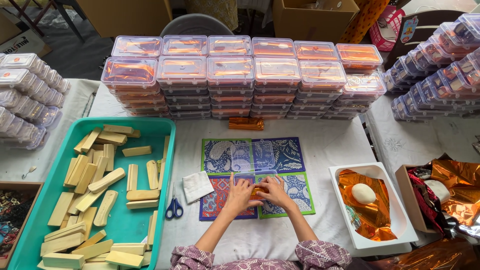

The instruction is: The person wraps a small item in orange foil, places it into a clear plastic container, and wipes the container with a white cloth. They then close the container and place it on a stack of similar containers.

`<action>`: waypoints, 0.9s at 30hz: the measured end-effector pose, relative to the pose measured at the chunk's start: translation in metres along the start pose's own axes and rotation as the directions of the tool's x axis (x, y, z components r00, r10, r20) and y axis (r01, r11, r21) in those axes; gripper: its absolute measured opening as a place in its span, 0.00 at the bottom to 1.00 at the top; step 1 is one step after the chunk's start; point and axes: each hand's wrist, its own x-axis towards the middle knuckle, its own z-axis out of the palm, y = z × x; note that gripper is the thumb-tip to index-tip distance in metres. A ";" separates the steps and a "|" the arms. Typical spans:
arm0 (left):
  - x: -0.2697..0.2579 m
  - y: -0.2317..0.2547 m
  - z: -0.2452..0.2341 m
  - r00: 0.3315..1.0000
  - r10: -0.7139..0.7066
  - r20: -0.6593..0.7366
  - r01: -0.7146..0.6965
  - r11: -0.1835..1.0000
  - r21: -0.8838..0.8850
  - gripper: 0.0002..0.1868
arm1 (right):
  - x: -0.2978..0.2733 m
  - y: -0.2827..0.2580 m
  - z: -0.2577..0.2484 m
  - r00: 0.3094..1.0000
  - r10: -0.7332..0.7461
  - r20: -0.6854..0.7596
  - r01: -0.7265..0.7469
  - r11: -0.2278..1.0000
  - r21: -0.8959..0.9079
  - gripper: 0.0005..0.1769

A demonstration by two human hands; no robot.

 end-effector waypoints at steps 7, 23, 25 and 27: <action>-0.006 -0.010 0.035 0.997 -0.047 -0.058 0.045 0.999 -0.031 0.36 | -0.005 -0.012 -0.009 1.000 -0.005 -0.011 0.005 1.000 -0.028 0.20; -0.009 -0.007 0.031 0.994 -0.086 -0.066 0.079 0.992 -0.101 0.35 | -0.035 -0.010 -0.018 0.932 -0.098 -0.350 -0.004 0.960 -0.279 0.13; -0.009 -0.008 0.031 0.993 -0.087 -0.074 0.079 0.992 -0.102 0.35 | -0.033 -0.024 -0.023 0.909 -0.128 -0.396 0.003 0.954 -0.301 0.16; -0.010 -0.007 0.032 0.994 -0.088 -0.061 0.082 0.992 -0.098 0.34 | -0.030 -0.038 -0.027 0.869 -0.190 -0.457 0.078 0.964 -0.253 0.18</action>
